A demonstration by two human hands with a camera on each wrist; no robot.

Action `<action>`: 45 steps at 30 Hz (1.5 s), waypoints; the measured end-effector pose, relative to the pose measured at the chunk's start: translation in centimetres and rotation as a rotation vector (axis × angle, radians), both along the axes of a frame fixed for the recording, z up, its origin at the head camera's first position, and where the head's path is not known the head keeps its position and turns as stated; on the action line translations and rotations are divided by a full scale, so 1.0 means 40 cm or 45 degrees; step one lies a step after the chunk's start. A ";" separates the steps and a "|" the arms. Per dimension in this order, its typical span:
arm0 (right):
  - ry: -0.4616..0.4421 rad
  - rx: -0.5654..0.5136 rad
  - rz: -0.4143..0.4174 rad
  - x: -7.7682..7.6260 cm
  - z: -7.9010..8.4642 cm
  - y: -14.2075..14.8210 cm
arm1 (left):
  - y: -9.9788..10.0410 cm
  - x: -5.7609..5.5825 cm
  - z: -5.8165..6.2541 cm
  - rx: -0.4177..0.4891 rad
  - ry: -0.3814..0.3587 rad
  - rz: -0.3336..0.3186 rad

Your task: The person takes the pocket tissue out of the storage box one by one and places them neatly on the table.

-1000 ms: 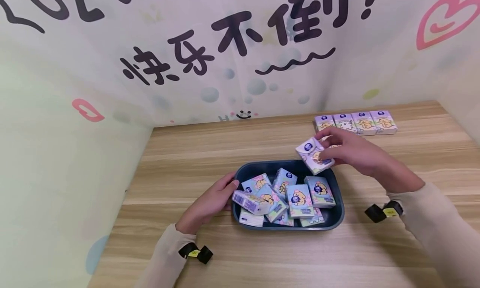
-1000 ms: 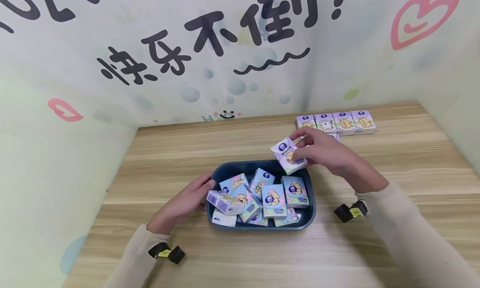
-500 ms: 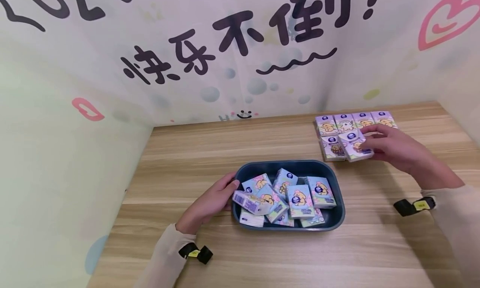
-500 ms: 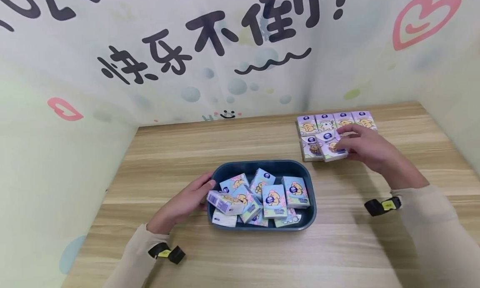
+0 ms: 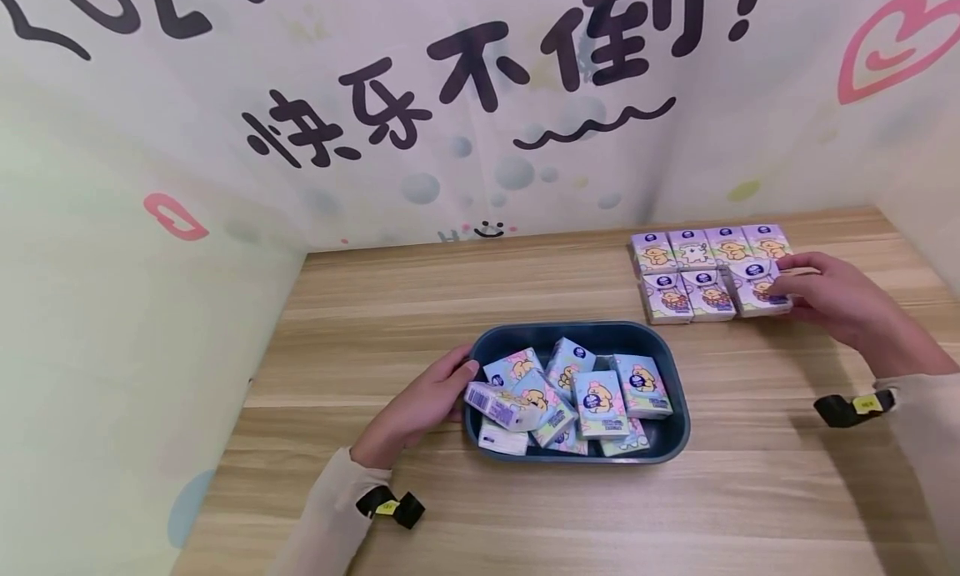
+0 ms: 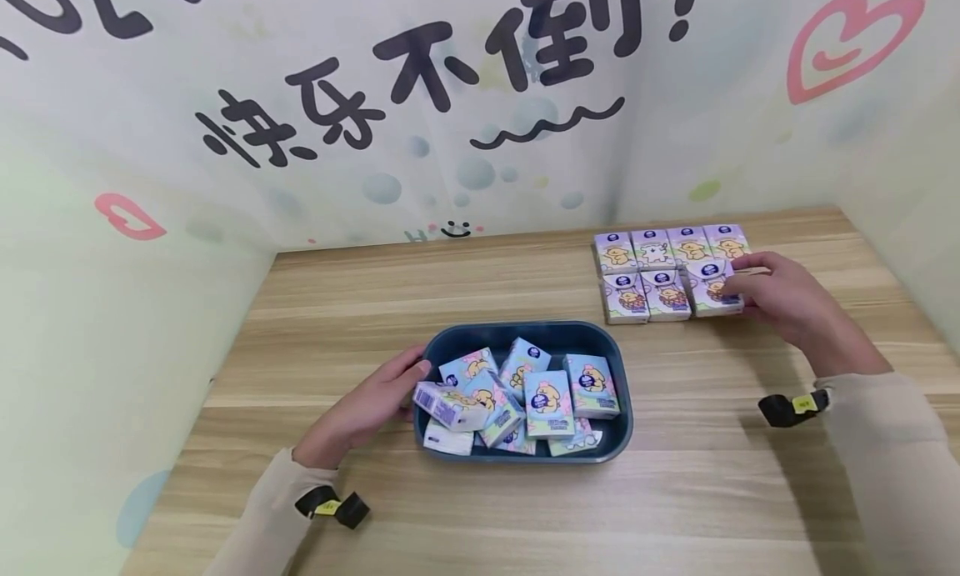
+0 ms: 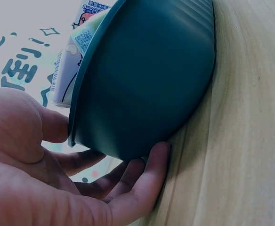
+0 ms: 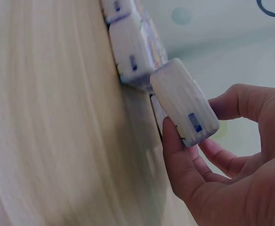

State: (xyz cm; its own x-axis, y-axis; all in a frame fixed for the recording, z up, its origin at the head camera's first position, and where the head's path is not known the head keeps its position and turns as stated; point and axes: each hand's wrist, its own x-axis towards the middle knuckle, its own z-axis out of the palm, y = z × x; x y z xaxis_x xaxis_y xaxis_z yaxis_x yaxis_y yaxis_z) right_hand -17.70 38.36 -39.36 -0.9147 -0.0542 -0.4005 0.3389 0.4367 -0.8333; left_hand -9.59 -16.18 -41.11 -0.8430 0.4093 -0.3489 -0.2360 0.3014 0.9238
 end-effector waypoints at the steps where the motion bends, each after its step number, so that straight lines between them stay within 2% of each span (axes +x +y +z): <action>1: 0.014 0.028 -0.002 0.000 -0.002 0.000 | 0.000 0.000 0.000 -0.004 0.001 0.002; 7: 0.098 0.184 -0.026 -0.004 -0.021 -0.007 | -0.002 0.002 -0.002 -0.016 0.011 0.005; 14: 0.156 0.289 -0.027 -0.010 -0.034 -0.014 | -0.007 0.003 -0.003 -0.020 0.018 0.001; 28: 0.164 0.371 -0.019 -0.014 -0.031 -0.018 | -0.005 0.003 -0.002 -0.037 0.013 0.025; 39: 0.166 0.416 -0.017 -0.013 -0.029 -0.021 | -0.003 0.002 0.001 -0.021 0.012 0.010; 45: 0.167 0.444 -0.062 -0.007 -0.028 -0.020 | 0.000 0.000 -0.002 -0.042 0.005 0.032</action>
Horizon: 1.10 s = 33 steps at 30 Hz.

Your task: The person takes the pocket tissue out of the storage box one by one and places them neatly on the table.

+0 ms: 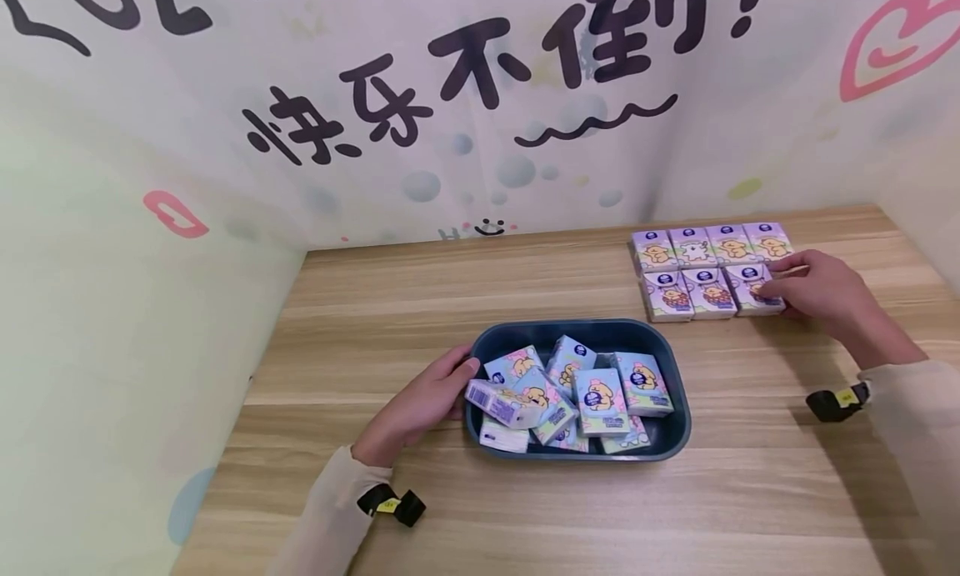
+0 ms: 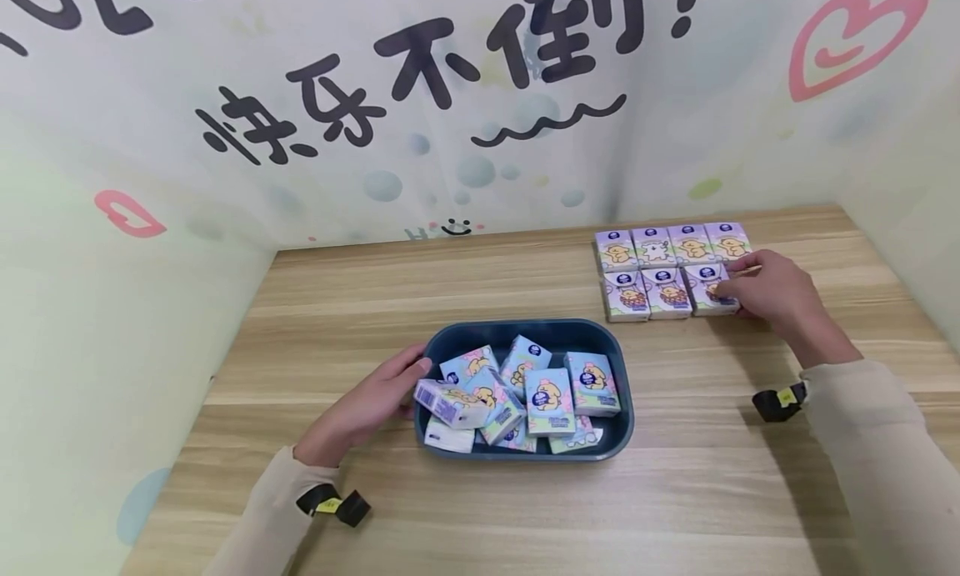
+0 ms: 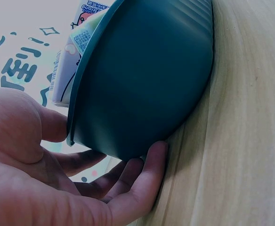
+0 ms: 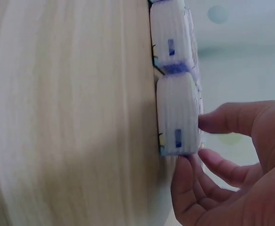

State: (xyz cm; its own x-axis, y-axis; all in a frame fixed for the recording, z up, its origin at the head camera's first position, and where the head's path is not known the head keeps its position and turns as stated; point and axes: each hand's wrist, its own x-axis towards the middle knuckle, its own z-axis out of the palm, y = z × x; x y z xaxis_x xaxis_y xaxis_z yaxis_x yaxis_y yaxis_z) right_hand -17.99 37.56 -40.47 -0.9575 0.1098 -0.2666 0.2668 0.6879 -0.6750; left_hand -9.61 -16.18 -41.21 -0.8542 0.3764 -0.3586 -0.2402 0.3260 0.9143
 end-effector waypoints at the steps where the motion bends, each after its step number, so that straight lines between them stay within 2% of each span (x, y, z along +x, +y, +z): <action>1: 0.008 0.007 -0.011 0.002 0.003 -0.003 | 0.000 0.000 0.000 -0.006 -0.001 0.005; 6: 0.090 0.040 -0.018 0.012 0.028 -0.039 | 0.001 0.000 0.003 -0.009 -0.002 0.001; 12: 0.172 0.028 0.074 0.024 0.079 -0.130 | 0.003 -0.001 0.005 -0.021 -0.012 0.010; 18: 0.190 -0.058 0.211 0.042 0.131 -0.241 | 0.000 0.000 0.005 -0.023 0.006 0.000; 26: 0.205 -0.120 0.433 0.088 0.188 -0.400 | -0.002 0.000 0.002 -0.010 0.014 0.001; 33: 0.302 -0.181 0.641 0.131 0.217 -0.531 | 0.000 0.000 0.001 -0.017 0.001 0.001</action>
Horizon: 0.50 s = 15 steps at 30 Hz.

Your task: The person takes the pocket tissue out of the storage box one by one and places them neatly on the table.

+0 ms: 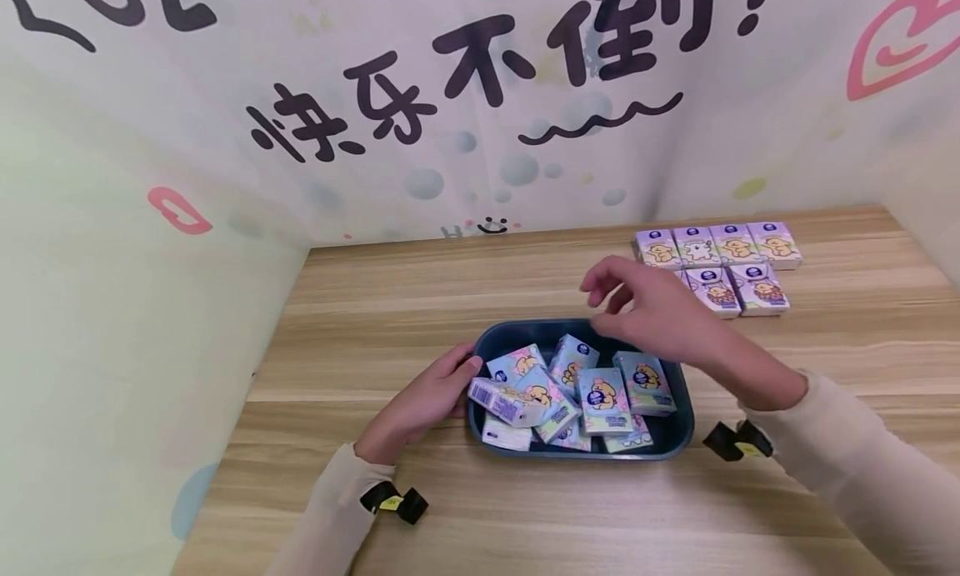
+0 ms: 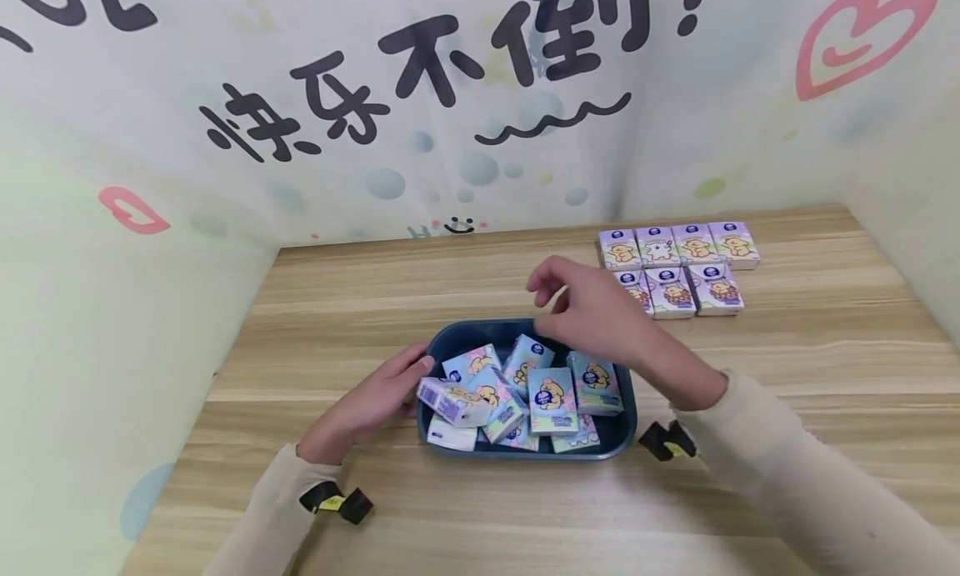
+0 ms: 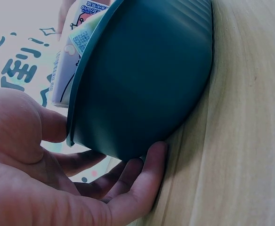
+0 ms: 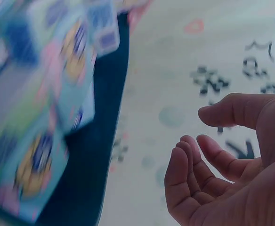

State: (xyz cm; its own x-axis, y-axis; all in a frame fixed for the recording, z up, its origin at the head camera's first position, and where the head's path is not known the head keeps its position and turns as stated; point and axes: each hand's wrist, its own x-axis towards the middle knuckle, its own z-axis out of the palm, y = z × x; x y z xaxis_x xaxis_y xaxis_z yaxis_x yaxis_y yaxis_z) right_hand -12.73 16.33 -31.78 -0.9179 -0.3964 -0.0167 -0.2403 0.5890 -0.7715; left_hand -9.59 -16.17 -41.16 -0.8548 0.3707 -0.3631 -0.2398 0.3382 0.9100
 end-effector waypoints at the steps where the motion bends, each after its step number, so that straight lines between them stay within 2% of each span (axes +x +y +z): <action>1: 0.007 -0.016 0.027 0.006 0.002 -0.017 | 0.000 0.000 0.000 -0.001 0.003 -0.002; 8: 0.017 -0.074 0.222 0.040 0.001 -0.119 | -0.001 -0.003 -0.002 0.015 0.023 -0.020; 15: -0.015 -0.013 0.346 0.064 -0.024 -0.193 | -0.007 -0.004 -0.002 0.068 0.010 -0.054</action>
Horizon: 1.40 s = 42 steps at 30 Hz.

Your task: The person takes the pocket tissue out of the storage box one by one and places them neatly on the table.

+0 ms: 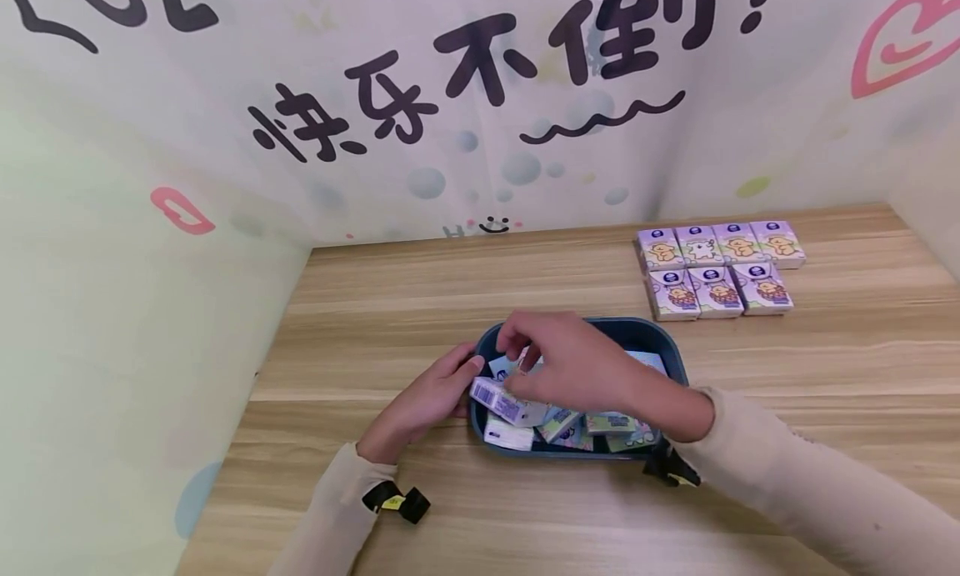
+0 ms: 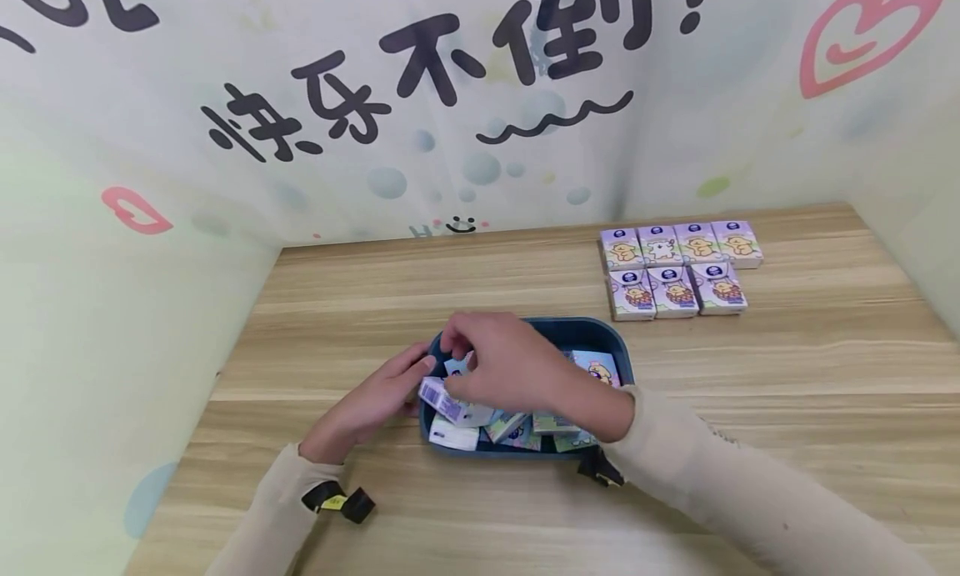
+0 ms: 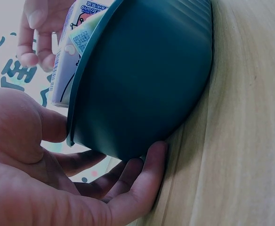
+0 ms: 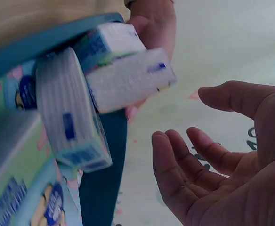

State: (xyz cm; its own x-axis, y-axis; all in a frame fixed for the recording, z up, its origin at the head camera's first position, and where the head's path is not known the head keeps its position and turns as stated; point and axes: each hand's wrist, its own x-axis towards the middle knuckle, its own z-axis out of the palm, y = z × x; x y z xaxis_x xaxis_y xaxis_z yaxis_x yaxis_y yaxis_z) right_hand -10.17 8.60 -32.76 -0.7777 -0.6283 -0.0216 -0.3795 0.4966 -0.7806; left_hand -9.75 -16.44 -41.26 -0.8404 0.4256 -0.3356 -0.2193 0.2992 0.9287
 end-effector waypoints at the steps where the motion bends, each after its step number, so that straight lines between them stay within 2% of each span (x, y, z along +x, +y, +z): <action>1: -0.008 0.032 0.009 0.004 -0.003 -0.007 | 0.000 -0.001 0.000 0.007 0.002 -0.004; 6: 0.004 0.201 0.039 0.019 -0.017 -0.036 | -0.002 -0.002 -0.003 0.029 0.012 -0.023; 9: 0.004 0.233 0.053 0.020 -0.026 -0.043 | -0.002 -0.002 -0.003 0.041 0.008 -0.026; 16: -0.095 0.199 0.051 -0.003 -0.033 -0.023 | 0.002 -0.001 -0.001 0.033 0.000 -0.018; 23: -0.064 0.226 -0.011 -0.024 -0.041 0.008 | 0.006 0.000 0.000 0.026 -0.016 -0.004; 31: -0.038 0.189 -0.058 -0.036 -0.033 0.053 | 0.006 0.000 -0.003 -0.007 -0.014 0.016; 42: -0.112 0.086 -0.253 -0.060 -0.017 0.193 | 0.009 0.006 -0.001 -0.045 -0.014 0.056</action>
State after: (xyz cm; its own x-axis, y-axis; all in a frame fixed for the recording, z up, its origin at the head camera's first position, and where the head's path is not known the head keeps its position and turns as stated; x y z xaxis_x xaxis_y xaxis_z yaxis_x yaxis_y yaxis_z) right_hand -12.56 16.32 -33.46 -0.8794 -0.4575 -0.1313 -0.2010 0.6071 -0.7688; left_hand -9.51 -16.07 -41.28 -0.8544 0.3757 -0.3588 -0.2429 0.3216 0.9152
